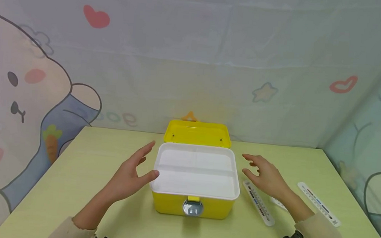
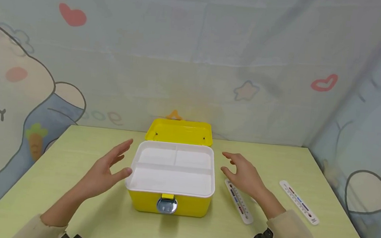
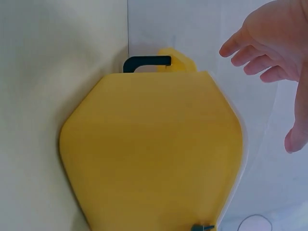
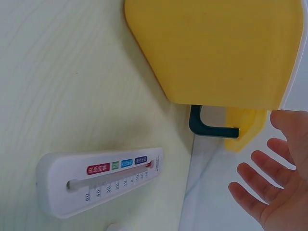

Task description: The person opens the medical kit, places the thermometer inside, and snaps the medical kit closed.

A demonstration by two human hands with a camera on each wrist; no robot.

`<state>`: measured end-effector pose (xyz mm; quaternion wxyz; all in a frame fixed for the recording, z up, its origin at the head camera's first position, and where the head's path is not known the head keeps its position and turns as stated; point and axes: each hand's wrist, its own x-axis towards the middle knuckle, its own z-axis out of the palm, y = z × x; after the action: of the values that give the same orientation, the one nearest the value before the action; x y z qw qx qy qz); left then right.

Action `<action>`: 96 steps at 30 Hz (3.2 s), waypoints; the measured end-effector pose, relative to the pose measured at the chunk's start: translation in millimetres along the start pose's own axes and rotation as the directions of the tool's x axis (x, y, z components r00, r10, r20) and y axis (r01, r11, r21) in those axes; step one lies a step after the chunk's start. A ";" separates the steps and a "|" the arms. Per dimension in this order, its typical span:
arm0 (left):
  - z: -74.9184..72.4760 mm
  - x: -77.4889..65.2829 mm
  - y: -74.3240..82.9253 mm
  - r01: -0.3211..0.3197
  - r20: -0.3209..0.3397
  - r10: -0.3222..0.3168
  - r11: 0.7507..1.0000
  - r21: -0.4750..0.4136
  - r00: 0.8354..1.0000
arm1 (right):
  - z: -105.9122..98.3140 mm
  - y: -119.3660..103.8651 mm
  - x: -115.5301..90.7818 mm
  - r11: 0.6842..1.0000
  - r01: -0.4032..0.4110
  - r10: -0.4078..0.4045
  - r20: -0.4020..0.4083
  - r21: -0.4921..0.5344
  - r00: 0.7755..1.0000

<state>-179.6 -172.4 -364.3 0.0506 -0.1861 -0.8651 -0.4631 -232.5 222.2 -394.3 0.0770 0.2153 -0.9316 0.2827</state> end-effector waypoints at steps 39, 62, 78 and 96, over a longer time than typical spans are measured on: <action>48.5 -27.6 -22.7 0.126 -0.050 -0.135 0.981 -0.150 0.990 | 16.5 16.0 -51.5 0.989 -0.147 0.146 -0.052 -0.012 0.988; 51.0 -28.3 -22.3 0.110 -0.048 -0.125 0.965 -0.238 0.991 | 34.1 15.4 -71.8 0.958 -0.273 0.265 -0.090 -0.091 0.960; 51.2 -28.1 -22.9 0.103 -0.050 -0.117 0.968 -0.227 0.992 | 42.8 15.7 -79.3 0.932 -0.317 0.295 -0.135 -0.178 0.946; 49.6 -27.7 -21.5 0.108 -0.046 -0.121 0.970 -0.219 0.992 | 50.6 14.5 -81.6 0.904 -0.384 0.365 -0.131 -0.190 0.922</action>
<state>-157.8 -150.1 -416.4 0.0285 -0.1265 -0.8170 -0.5618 -166.9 233.9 -465.0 0.0867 0.0096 -0.9757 0.2010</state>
